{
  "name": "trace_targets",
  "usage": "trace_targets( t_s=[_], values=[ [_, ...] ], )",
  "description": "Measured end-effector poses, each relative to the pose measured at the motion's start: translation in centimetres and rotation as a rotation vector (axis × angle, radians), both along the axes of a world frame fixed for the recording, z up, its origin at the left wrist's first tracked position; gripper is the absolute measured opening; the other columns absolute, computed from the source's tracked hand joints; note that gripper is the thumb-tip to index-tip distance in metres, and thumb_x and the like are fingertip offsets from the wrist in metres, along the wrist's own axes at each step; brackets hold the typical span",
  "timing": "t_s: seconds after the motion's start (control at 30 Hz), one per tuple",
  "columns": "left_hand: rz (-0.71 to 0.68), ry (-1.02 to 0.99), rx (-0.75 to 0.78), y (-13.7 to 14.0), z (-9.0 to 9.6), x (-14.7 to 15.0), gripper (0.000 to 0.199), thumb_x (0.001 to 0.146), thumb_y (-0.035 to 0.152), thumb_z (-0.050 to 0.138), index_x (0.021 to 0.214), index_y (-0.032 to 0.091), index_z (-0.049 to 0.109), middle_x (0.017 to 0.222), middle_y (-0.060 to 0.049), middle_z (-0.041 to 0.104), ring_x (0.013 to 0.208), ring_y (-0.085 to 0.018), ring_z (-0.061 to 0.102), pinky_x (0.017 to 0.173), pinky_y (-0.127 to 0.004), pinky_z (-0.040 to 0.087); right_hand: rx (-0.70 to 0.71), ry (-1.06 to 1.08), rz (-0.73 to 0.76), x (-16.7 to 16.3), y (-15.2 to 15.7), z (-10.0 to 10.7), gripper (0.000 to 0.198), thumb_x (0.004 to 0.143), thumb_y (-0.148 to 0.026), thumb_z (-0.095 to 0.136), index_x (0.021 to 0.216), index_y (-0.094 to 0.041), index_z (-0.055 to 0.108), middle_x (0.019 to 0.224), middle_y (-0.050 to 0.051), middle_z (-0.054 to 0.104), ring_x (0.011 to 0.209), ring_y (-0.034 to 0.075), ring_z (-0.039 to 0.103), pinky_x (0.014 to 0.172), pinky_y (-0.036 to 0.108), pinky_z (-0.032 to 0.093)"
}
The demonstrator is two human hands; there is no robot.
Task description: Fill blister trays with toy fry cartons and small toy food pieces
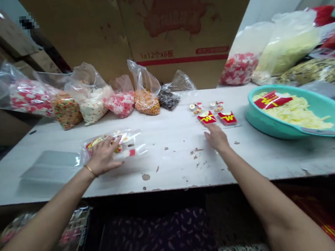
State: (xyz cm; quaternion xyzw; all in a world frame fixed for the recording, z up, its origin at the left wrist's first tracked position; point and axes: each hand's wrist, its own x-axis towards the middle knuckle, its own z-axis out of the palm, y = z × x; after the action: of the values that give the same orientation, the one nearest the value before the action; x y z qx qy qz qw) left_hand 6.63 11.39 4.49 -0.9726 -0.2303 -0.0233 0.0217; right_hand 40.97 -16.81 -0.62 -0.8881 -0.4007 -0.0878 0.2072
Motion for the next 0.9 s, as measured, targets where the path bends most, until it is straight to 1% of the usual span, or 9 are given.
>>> trace_targets(
  t_s=[0.1,0.2,0.3,0.4,0.57,0.67,0.77,0.83,0.9],
  values=[
    [0.062,0.076,0.041,5.3,1.9,1.2,0.090,0.057,0.049,0.061,0.136,0.025,0.024,0.130,-0.012,0.037,0.118,-0.031,0.034,0.097,-0.043,0.024,-0.242,-0.084,0.032,3.7,0.5,0.5,0.041,0.072,-0.017,0.046,0.112,-0.010,0.054,0.118,0.018,0.053,0.111,0.030,0.046,0.086,0.042,0.039],
    [0.131,0.191,0.008,8.6,2.1,1.9,0.090,0.057,0.049,0.060,0.136,0.028,0.022,0.133,-0.012,0.035,0.121,-0.030,0.032,0.097,-0.046,0.022,-0.430,-0.112,0.049,4.2,1.3,0.5,0.035,0.074,-0.014,0.045,0.107,-0.008,0.057,0.112,0.021,0.055,0.103,0.031,0.050,0.080,0.042,0.039],
    [0.148,0.292,-0.081,9.8,1.0,1.9,0.090,0.055,0.052,0.062,0.135,0.036,0.023,0.139,-0.010,0.031,0.125,-0.031,0.027,0.098,-0.051,0.018,-0.488,-0.139,0.058,2.0,2.3,0.6,0.033,0.079,-0.014,0.040,0.106,-0.007,0.058,0.105,0.022,0.057,0.093,0.030,0.054,0.073,0.040,0.039],
    [0.139,0.284,-0.133,9.8,0.1,1.4,0.095,0.052,0.058,0.064,0.135,0.038,0.021,0.143,-0.009,0.023,0.129,-0.033,0.019,0.098,-0.055,0.015,-0.508,-0.172,0.169,-1.4,3.7,0.9,0.037,0.077,-0.011,0.039,0.111,-0.007,0.054,0.099,0.021,0.059,0.087,0.030,0.056,0.067,0.039,0.041],
    [0.198,0.205,-0.117,9.3,0.3,-0.3,0.112,0.045,0.060,0.069,0.138,0.032,0.013,0.148,-0.011,0.006,0.132,-0.035,0.009,0.098,-0.060,0.010,-0.455,-0.148,0.391,-6.7,6.9,0.8,0.040,0.073,-0.011,0.041,0.111,-0.011,0.054,0.105,0.018,0.059,0.097,0.027,0.056,0.081,0.039,0.043],
    [0.242,0.018,-0.050,9.8,0.5,-3.1,0.094,0.057,0.056,0.065,0.136,0.028,0.022,0.146,-0.010,0.018,0.130,-0.031,0.019,0.101,-0.054,0.013,-0.429,-0.103,0.448,-7.8,8.4,1.3,0.044,0.077,-0.021,0.042,0.119,-0.011,0.050,0.120,0.017,0.053,0.109,0.027,0.050,0.089,0.038,0.041],
    [0.461,-0.250,0.017,10.8,-0.2,-8.5,0.057,0.079,0.047,0.045,0.128,0.019,0.037,0.132,-0.012,0.041,0.121,-0.024,0.036,0.100,-0.040,0.026,-0.436,-0.058,0.574,-6.1,8.7,1.6,0.062,0.072,-0.034,0.053,0.128,-0.010,0.042,0.132,0.017,0.041,0.120,0.029,0.040,0.095,0.039,0.036],
    [0.630,-0.271,-0.018,11.3,-1.3,-12.7,0.052,0.081,0.043,0.043,0.124,0.014,0.042,0.124,-0.014,0.048,0.115,-0.024,0.043,0.095,-0.036,0.033,-0.474,-0.031,0.577,-4.0,8.3,0.9,0.077,0.063,-0.042,0.062,0.130,-0.011,0.041,0.133,0.019,0.040,0.121,0.034,0.036,0.094,0.042,0.036],
    [0.704,-0.179,-0.107,11.2,-2.9,-16.3,0.055,0.073,0.042,0.056,0.119,0.015,0.047,0.120,-0.013,0.051,0.110,-0.026,0.046,0.091,-0.035,0.036,-0.459,-0.044,0.504,-2.1,7.8,-0.3,0.087,0.050,-0.049,0.069,0.127,-0.016,0.046,0.126,0.021,0.046,0.114,0.042,0.041,0.083,0.051,0.040]
  ],
)
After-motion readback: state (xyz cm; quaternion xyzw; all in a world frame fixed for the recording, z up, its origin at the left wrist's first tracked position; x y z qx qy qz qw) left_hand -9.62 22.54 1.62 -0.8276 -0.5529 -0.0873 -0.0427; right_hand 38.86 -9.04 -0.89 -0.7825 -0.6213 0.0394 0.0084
